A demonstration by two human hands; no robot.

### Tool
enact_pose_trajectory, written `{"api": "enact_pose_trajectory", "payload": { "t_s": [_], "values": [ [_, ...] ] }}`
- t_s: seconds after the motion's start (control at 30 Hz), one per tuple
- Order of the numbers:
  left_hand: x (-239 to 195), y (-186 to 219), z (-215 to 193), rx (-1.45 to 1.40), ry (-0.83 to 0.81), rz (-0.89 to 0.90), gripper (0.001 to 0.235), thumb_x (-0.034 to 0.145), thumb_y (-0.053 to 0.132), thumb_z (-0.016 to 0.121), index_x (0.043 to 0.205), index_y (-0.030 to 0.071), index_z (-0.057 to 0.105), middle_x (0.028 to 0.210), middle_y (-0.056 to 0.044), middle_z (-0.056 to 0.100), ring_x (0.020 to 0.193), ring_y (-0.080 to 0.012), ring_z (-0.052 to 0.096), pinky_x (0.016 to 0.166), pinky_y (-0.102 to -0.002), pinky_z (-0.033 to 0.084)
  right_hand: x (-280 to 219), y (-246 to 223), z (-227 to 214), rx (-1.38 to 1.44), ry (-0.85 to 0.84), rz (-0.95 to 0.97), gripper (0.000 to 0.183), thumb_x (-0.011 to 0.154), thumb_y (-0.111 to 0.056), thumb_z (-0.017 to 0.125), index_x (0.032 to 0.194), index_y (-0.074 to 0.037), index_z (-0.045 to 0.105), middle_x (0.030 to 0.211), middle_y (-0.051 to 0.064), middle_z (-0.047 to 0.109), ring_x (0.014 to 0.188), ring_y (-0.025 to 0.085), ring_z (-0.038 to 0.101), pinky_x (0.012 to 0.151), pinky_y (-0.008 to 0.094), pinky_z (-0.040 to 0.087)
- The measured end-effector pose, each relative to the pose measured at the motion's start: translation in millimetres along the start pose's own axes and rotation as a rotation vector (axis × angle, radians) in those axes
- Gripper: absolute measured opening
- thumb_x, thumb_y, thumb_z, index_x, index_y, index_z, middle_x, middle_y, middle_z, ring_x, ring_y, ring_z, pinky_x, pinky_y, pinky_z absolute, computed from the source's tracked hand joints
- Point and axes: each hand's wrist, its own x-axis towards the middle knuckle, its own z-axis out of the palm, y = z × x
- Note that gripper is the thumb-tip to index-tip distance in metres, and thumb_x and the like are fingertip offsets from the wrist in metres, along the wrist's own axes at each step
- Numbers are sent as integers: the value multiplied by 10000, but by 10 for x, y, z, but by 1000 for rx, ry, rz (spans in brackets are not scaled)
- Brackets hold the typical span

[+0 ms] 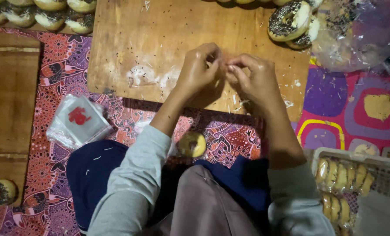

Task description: The person sits on the floor and repeatedly picks up doughnuts from a wooden board, places them into clear plastic bags, and then puts the sealed bags into a white plastic crate. The person handles the doughnuts and bags by hand throughout the process.

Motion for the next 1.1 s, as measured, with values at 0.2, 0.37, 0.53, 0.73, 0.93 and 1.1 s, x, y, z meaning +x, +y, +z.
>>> {"api": "enact_pose_trajectory", "payload": {
  "t_s": [0.2,0.37,0.53,0.73,0.93,1.1],
  "values": [
    [-140,501,174,83,355,27,173,904,-17,652,1077,-9,646,973,-176,694,881,-275,747,773,-333,591,-455,-602,-236,-94,284,-243,209,984,-3,636,1185,34,679,1250,254,679,1244,377,659,1118,477,506],
    [-455,786,431,-68,162,442,267,845,20,698,1102,77,656,1157,-143,711,1028,-321,723,911,-417,566,-434,-24,-106,-71,216,-134,538,985,-66,630,1455,125,452,1459,358,462,1283,481,502,1027,518,452],
    [-85,304,739,-1998,-12,-106,377,1024,-145,636,1283,125,679,1294,-355,597,914,-322,687,809,-437,601,-391,95,-92,-203,-29,-323,431,983,-132,679,1371,29,581,1442,320,524,1318,456,541,1110,479,466],
    [331,-408,857,-1612,162,-342,157,942,14,719,1022,115,628,1140,-142,645,969,-288,681,815,-412,503,115,360,-800,-101,193,409,315,1081,-210,690,846,-15,767,831,210,733,708,288,653,672,422,506],
    [321,-561,573,-1854,252,-447,172,1008,243,635,1004,73,667,1059,-155,714,950,-279,694,1029,-594,524,738,1719,-1001,-537,160,-309,266,837,-171,791,1091,-105,749,1037,160,705,935,237,663,815,360,587],
    [200,-771,482,-2014,267,-494,255,1032,297,595,1045,59,686,1049,-143,751,1014,-286,698,1093,-639,496,643,2063,-1281,-490,303,-61,595,757,-157,876,1288,-53,627,1235,234,606,1132,340,562,964,424,485]
  ]
}}
